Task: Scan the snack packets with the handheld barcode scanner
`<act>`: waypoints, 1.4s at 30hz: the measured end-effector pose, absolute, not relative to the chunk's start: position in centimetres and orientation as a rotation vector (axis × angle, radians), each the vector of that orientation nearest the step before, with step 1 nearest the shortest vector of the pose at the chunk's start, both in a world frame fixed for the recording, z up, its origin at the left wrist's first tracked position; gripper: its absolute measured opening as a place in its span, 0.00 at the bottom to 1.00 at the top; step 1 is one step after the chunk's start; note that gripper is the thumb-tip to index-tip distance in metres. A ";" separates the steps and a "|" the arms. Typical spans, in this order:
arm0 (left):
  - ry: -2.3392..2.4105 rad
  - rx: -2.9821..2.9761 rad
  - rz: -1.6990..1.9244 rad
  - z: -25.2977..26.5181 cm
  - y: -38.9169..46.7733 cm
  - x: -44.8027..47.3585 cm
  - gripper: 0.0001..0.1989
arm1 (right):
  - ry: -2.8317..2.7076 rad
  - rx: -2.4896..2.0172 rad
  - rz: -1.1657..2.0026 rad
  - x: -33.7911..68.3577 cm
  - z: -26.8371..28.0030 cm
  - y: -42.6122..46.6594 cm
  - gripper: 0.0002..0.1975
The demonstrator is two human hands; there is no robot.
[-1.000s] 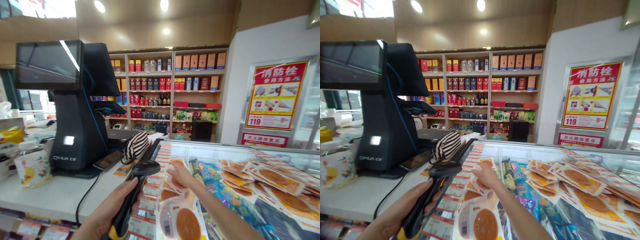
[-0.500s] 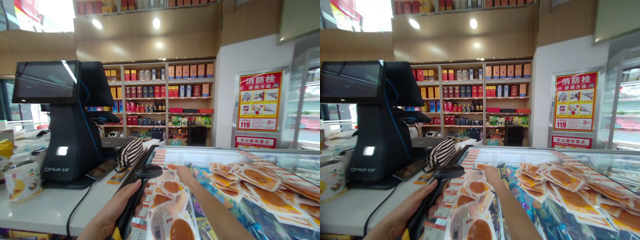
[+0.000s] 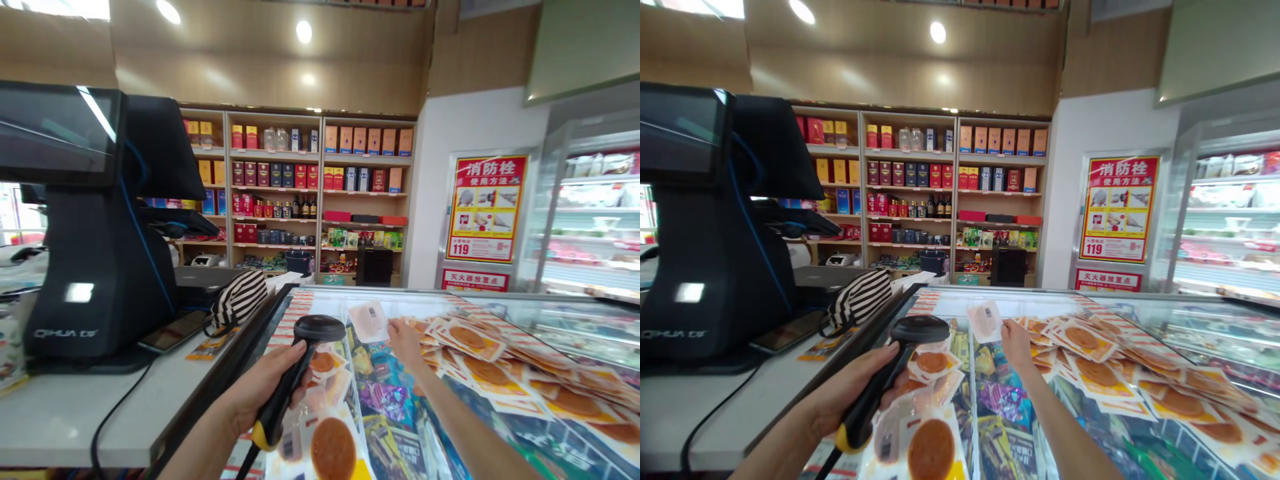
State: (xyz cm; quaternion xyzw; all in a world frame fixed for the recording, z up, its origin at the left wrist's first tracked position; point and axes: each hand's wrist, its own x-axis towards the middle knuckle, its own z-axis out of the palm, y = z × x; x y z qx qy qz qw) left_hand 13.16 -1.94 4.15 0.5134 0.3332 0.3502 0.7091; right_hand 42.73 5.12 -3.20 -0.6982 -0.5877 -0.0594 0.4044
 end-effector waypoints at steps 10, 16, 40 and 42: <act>0.694 1.249 0.706 5.2 -3.0 15.3 0.16 | -1.382 -1.756 -0.199 43.4 -2.7 3.2 0.16; 0.722 1.236 0.756 5.0 -2.4 16.1 0.16 | -1.074 -1.820 -0.396 49.0 0.1 1.5 0.19; 0.878 1.133 0.749 3.4 -1.1 13.3 0.15 | -1.427 -1.926 -0.639 50.2 -2.2 -3.4 0.15; 0.875 1.125 0.768 3.1 -1.1 12.6 0.14 | -1.587 -1.821 -0.452 46.5 -2.9 -2.8 0.14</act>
